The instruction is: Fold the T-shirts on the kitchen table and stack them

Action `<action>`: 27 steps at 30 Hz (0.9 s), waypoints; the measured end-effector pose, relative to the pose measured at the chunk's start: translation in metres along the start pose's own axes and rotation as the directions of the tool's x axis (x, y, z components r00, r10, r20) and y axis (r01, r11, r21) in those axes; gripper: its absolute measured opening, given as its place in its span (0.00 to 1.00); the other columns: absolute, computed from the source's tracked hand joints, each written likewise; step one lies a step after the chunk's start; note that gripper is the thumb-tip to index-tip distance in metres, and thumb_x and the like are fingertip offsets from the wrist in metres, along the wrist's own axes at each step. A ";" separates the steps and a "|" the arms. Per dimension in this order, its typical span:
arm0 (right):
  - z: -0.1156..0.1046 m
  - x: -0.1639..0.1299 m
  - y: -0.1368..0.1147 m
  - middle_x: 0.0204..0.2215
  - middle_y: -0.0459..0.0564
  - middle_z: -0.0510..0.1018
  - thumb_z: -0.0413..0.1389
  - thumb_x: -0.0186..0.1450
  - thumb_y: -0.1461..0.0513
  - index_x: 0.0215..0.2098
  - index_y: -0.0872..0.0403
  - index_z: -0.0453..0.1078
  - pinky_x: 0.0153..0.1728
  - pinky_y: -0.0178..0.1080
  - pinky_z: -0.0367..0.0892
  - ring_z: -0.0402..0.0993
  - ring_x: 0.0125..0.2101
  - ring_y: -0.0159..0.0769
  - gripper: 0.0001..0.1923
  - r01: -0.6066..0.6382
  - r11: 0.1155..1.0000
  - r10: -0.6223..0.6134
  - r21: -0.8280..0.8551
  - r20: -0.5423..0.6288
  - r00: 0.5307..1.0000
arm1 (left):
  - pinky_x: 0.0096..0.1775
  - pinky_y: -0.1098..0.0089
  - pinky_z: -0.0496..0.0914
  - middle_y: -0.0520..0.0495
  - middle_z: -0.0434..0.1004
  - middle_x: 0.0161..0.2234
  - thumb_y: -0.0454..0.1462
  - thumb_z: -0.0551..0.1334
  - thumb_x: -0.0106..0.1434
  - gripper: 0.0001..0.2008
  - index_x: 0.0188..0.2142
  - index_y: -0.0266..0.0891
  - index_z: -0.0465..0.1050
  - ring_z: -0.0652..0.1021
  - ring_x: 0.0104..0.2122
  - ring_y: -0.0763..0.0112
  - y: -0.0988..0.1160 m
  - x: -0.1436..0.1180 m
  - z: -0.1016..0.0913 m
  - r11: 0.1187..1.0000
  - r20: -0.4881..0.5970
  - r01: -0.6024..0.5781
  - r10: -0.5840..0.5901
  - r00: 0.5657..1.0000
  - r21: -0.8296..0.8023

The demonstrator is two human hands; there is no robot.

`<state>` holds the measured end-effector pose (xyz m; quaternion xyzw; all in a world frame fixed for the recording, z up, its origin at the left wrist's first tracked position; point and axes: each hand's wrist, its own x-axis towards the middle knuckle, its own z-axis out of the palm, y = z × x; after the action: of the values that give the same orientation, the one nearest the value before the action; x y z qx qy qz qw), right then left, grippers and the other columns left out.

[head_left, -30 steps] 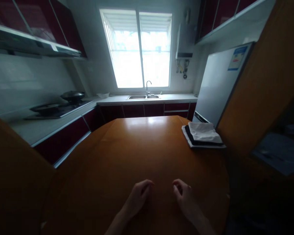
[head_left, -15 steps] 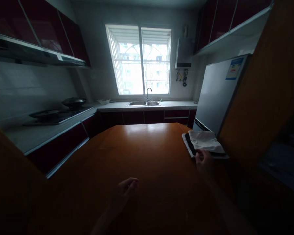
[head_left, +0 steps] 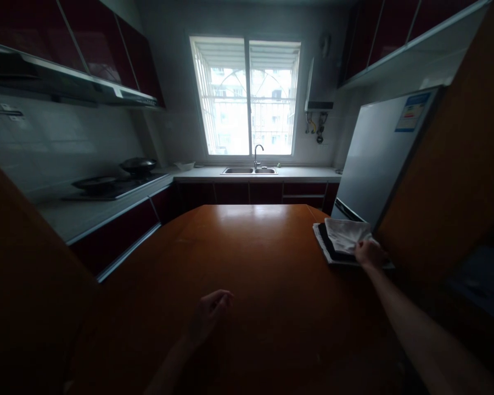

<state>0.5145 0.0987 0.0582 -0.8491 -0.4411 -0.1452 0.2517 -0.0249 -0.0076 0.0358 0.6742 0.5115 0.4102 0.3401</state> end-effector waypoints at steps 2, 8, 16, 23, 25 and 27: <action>-0.014 -0.010 -0.024 0.36 0.62 0.78 0.51 0.65 0.63 0.34 0.59 0.76 0.42 0.45 0.63 0.72 0.39 0.47 0.12 0.090 0.987 -0.081 0.134 -0.072 0.994 | 0.33 0.68 0.71 0.46 0.80 0.28 0.51 0.59 0.64 0.20 0.35 0.39 0.80 0.79 0.29 0.63 -0.003 0.004 -0.003 1.000 -0.009 -0.016 0.016 1.000 -0.004; -0.087 -0.113 -0.140 0.34 0.52 0.76 0.51 0.68 0.60 0.31 0.53 0.73 0.40 0.38 0.65 0.72 0.35 0.38 0.11 0.413 0.562 -0.510 0.717 -0.093 0.855 | 0.38 0.67 0.73 0.43 0.83 0.39 0.49 0.61 0.61 0.17 0.40 0.41 0.79 0.81 0.39 0.60 0.012 0.031 0.010 0.999 -0.124 -0.035 0.031 0.992 -0.027; -0.134 -0.257 -0.167 0.43 0.48 0.82 0.56 0.67 0.62 0.44 0.50 0.80 0.38 0.33 0.69 0.77 0.37 0.34 0.12 -0.019 0.207 -0.968 0.978 0.207 0.141 | 0.42 0.65 0.73 0.41 0.81 0.41 0.55 0.60 0.63 0.25 0.48 0.38 0.77 0.80 0.41 0.61 0.017 0.022 0.024 0.998 -0.023 0.001 -0.002 1.000 -0.068; -0.080 -0.269 -0.148 0.28 0.49 0.82 0.54 0.66 0.60 0.31 0.54 0.79 0.33 0.36 0.66 0.77 0.30 0.38 0.12 -0.058 0.552 -0.613 0.832 0.452 0.648 | 0.47 0.64 0.70 0.43 0.78 0.42 0.53 0.70 0.58 0.21 0.44 0.42 0.81 0.77 0.44 0.59 0.021 -0.020 0.019 0.945 0.166 -0.147 0.101 0.981 0.292; -0.074 -0.278 -0.150 0.27 0.50 0.82 0.55 0.65 0.59 0.30 0.54 0.79 0.31 0.37 0.65 0.77 0.29 0.39 0.12 -0.080 0.572 -0.610 0.816 0.489 0.623 | 0.45 0.65 0.70 0.45 0.78 0.39 0.52 0.71 0.57 0.20 0.43 0.44 0.81 0.77 0.42 0.60 0.028 -0.024 0.025 0.919 0.192 -0.171 0.107 0.975 0.354; -0.073 -0.289 -0.152 0.27 0.50 0.82 0.57 0.63 0.57 0.30 0.54 0.78 0.31 0.37 0.64 0.77 0.29 0.39 0.11 -0.087 0.556 -0.636 0.826 0.491 0.595 | 0.41 0.67 0.69 0.47 0.78 0.36 0.52 0.70 0.58 0.19 0.42 0.44 0.81 0.76 0.39 0.62 0.029 -0.025 0.034 0.916 0.229 -0.181 0.101 0.968 0.359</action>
<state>0.2234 -0.0632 0.0290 -0.5340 -0.6608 0.3866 0.3589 0.0145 -0.0401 0.0417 0.8009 0.4927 0.2558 0.2246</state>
